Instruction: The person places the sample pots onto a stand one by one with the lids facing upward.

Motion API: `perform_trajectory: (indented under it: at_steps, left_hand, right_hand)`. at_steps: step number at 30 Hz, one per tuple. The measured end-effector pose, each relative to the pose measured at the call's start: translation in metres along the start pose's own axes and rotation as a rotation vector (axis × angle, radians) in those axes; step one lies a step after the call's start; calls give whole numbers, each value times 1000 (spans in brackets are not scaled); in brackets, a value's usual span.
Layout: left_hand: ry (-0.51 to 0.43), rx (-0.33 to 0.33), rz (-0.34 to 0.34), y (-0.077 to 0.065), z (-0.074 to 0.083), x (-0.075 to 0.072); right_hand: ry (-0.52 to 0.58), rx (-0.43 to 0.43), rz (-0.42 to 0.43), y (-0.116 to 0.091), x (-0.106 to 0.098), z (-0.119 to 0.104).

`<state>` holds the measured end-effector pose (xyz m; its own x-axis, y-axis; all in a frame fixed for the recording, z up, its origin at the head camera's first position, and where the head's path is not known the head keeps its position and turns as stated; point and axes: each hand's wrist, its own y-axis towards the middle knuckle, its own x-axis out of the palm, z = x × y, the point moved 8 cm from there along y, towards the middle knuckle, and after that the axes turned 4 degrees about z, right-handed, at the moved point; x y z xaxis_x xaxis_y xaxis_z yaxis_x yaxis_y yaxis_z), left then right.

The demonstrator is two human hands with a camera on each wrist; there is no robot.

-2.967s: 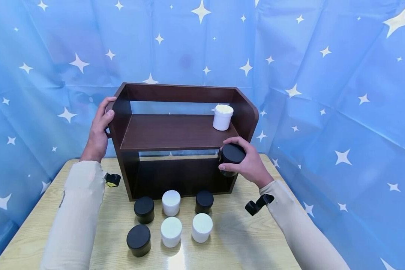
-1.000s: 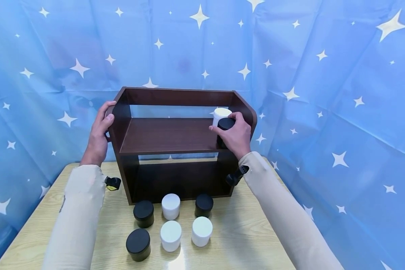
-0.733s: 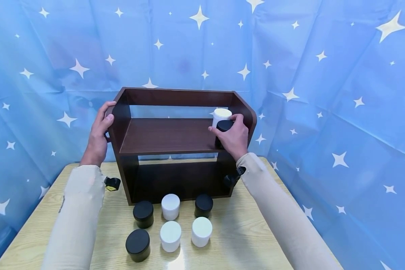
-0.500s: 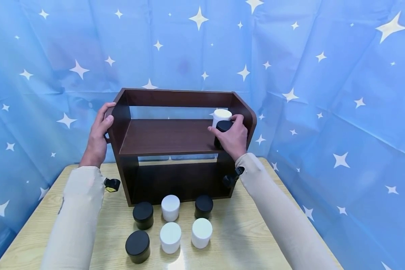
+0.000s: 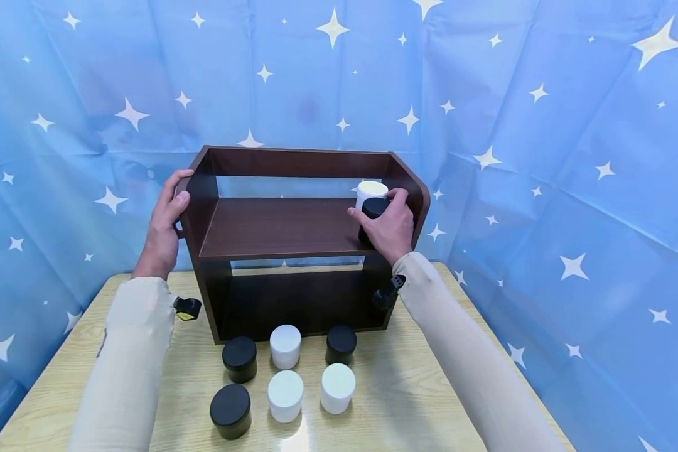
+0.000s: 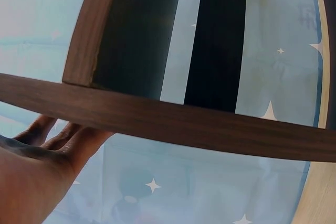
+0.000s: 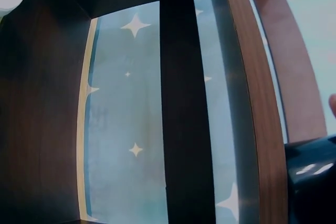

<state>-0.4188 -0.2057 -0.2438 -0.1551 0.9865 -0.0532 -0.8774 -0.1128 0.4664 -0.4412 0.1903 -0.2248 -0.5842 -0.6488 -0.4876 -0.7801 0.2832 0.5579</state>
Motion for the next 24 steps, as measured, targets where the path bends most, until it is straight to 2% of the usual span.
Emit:
perform_trajectory:
  at_steps: [24]
  left_hand:
    - [3, 6, 7, 0, 0, -1]
  right_hand:
    - [-43, -10, 11, 5, 7, 0]
